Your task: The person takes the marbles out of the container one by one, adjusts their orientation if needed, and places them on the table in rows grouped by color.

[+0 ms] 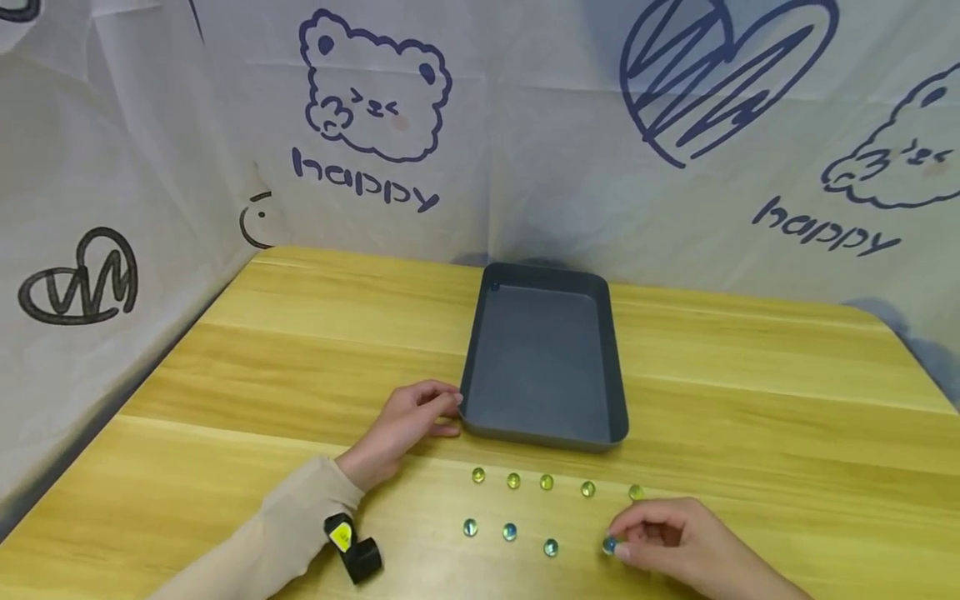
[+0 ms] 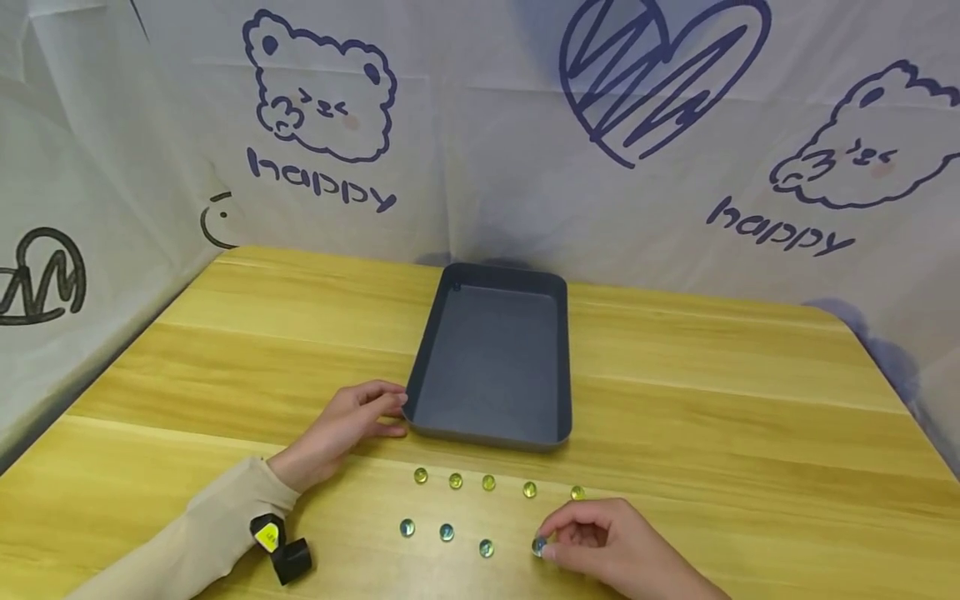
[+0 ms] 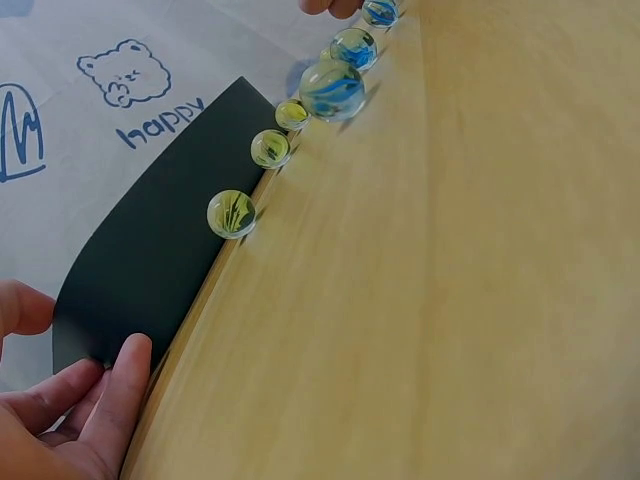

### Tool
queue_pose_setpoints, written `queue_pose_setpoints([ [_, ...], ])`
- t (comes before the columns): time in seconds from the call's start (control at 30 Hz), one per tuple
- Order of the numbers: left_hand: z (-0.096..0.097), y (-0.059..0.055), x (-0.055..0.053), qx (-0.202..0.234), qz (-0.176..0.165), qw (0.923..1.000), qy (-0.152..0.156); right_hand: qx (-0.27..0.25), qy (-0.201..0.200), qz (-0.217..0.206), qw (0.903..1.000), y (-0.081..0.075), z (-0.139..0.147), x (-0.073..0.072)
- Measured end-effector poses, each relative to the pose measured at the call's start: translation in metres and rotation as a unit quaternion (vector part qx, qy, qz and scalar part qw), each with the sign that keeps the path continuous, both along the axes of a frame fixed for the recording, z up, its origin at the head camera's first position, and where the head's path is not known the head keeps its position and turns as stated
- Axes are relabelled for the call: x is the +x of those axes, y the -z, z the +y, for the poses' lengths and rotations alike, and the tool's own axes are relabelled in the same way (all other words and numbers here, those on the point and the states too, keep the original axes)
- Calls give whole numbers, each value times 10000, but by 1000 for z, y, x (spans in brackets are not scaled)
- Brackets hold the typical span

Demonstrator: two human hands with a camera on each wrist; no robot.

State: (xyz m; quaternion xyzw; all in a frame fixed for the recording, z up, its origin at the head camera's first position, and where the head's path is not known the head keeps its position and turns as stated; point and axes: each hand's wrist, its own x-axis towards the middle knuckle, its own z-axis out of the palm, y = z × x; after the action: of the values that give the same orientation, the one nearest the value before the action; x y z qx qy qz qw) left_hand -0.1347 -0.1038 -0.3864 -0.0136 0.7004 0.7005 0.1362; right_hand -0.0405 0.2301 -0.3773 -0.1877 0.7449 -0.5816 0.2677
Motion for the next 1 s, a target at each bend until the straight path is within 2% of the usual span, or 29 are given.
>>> queue_pose_setpoints([
  [0.2, 0, 1, 1, 21, 49, 10000, 6, 155, -29, 60, 9999, 3, -1, -1],
  [0.5, 0, 0, 0, -40, 15, 10000, 18, 509, 33, 718, 9961, 7, -6, 0],
  [0.8, 0, 1, 0, -67, -46, 10000, 22, 708, 99, 843, 9939, 9, -7, -1],
  [0.9, 0, 2, -1, -51, 7, 10000, 26, 732, 101, 1017, 9921, 10, -7, -1],
  [1.0, 1, 2, -1, -57, -16, 10000, 26, 783, 104, 978, 9921, 10, -7, -2],
])
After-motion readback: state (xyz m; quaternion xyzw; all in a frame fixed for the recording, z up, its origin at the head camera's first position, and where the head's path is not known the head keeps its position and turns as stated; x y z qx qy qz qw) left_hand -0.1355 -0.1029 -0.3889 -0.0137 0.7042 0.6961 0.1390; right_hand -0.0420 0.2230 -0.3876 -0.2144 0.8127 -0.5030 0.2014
